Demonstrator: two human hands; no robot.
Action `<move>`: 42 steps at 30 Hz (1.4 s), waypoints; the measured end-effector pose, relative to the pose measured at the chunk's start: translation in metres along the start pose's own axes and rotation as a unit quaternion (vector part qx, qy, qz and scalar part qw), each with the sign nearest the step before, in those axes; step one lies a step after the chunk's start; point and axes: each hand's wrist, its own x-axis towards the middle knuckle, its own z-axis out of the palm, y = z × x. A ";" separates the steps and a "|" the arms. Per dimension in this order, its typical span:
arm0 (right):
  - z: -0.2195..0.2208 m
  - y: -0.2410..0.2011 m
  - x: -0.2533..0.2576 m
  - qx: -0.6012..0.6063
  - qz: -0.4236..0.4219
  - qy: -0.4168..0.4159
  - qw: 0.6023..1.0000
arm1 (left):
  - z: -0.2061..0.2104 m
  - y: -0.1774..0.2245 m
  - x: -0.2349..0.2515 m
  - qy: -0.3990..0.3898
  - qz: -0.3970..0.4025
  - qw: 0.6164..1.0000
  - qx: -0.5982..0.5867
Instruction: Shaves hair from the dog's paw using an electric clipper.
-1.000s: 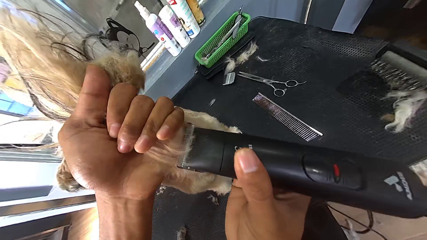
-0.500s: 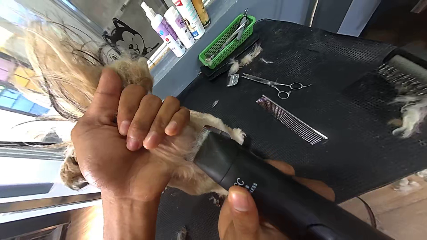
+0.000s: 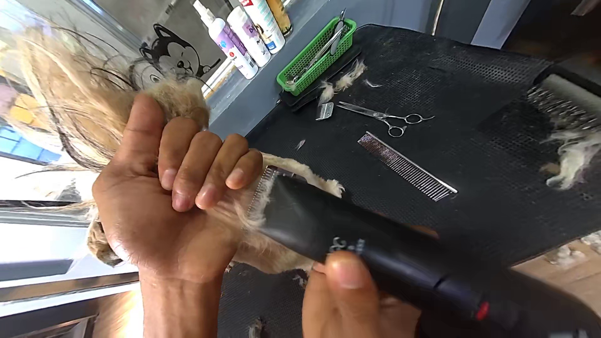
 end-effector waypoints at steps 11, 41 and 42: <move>-0.067 -0.045 0.091 -0.137 0.061 -0.271 0.951 | -0.004 0.001 0.001 -0.013 -0.038 0.999 -0.012; -0.014 -0.012 0.190 -0.072 0.126 -0.617 0.773 | 0.002 -0.002 0.004 0.019 -0.023 1.000 0.003; -0.013 -0.012 0.189 -0.075 0.116 -0.616 0.776 | 0.001 -0.002 0.004 0.020 -0.022 1.000 0.000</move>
